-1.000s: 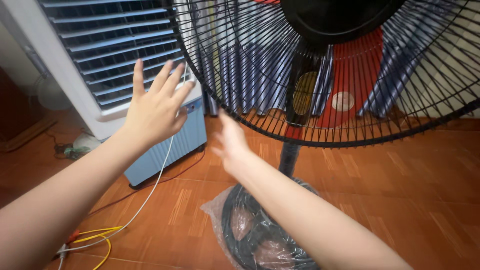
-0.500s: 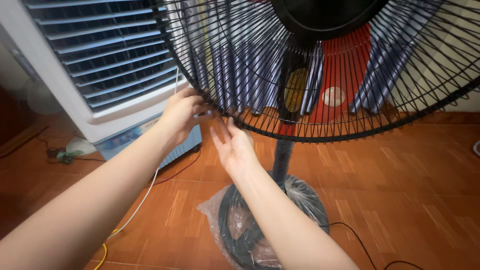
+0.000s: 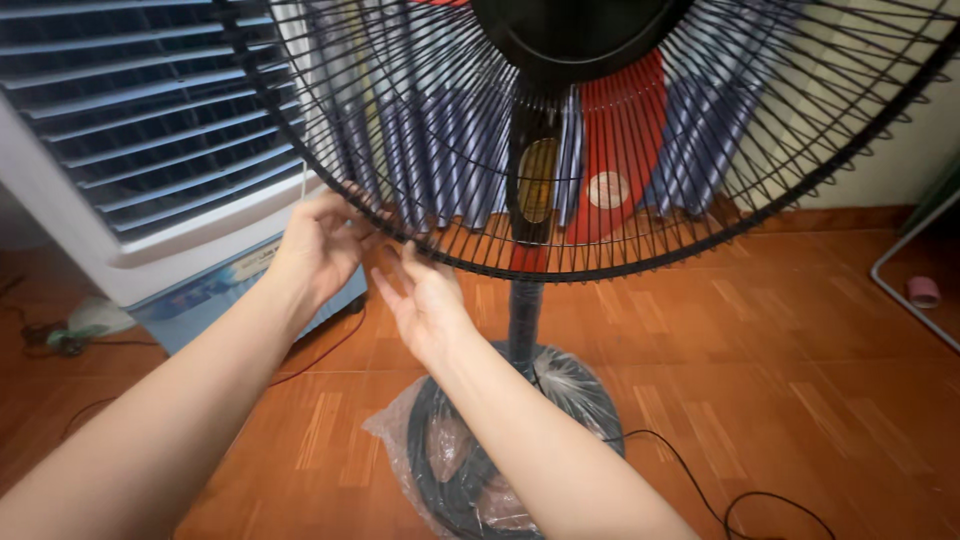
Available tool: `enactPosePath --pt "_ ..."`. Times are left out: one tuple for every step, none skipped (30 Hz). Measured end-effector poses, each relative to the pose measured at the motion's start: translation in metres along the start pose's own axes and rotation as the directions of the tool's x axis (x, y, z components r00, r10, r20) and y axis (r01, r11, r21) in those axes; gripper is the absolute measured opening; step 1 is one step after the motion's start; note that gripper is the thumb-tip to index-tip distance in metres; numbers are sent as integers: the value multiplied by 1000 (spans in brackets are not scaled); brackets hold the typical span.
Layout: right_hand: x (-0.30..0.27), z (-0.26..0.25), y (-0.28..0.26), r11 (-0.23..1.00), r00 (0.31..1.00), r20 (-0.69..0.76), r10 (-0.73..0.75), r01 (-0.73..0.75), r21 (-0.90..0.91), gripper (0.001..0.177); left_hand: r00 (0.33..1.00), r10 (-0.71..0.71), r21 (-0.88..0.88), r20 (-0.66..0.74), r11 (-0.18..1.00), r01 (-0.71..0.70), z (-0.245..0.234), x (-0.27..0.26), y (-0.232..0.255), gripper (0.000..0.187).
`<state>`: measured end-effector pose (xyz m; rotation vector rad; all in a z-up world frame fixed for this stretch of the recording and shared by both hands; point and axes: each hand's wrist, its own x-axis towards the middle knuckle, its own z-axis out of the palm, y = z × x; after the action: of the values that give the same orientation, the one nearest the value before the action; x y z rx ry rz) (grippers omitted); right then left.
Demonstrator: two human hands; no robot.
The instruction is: The person attaches the front wire cage to a standing electric fan with red blades. They align the cage over the blades and press it into place, then rotate and adjust the cage to secure it.
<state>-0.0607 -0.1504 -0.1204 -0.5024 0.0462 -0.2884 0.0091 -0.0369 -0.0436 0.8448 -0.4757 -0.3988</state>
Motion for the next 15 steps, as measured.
enactPosePath --pt "0 -1 -1 1000 1000 22 -6 6 13 29 1000 -17 -33 24 999 18 -3 0 -1 27" --pt "0 -3 -2 1000 999 44 -12 11 26 28 998 -33 -66 49 997 36 -6 0 -2 25" --pt "0 -4 -4 999 998 68 -15 13 37 27 996 -45 -99 72 994 52 -8 0 -3 23" --pt "-1 -6 -6 999 996 83 -37 35 34 27 998 -45 -79 43 996 48 -9 1 -5 24" --pt "-3 -8 -6 998 994 98 -58 55 32 27 999 -45 -57 12 997 45 -12 1 -5 24" --pt "-6 -11 -5 997 991 112 -78 75 30 28 999 -44 -36 -19 998 43 -15 0 -6 25" --pt "-7 -11 -5 996 990 110 -92 89 29 28 999 -34 -69 6 997 34 -16 2 -7 22" --pt "-8 -12 -4 994 989 108 -105 103 28 28 999 -23 -103 30 994 26 -16 4 -10 20" --pt "-7 -12 -3 993 987 107 -118 115 29 28 999 -10 -135 54 991 17 -17 6 -12 18" --pt "-3 -11 -1 990 984 119 -134 128 59 28 998 -7 -144 69 989 17 -18 11 -13 17" --pt "1 -11 1 987 981 126 -145 135 86 28 997 -7 -158 79 987 20 -19 14 -17 16" --pt "4 -12 2 983 979 133 -157 143 112 29 996 -7 -172 90 985 22 -21 16 -19 15" --pt "5 -14 4 979 973 157 -168 146 141 27 997 -7 -182 81 983 21 -23 15 -21 15" --pt "5 -15 6 974 967 181 -179 148 171 25 997 -7 -193 73 981 21 -25 13 -23 15" --pt "8 -14 5 968 957 215 -197 155 198 23 997 3 -203 73 979 12 -24 14 -22 15"
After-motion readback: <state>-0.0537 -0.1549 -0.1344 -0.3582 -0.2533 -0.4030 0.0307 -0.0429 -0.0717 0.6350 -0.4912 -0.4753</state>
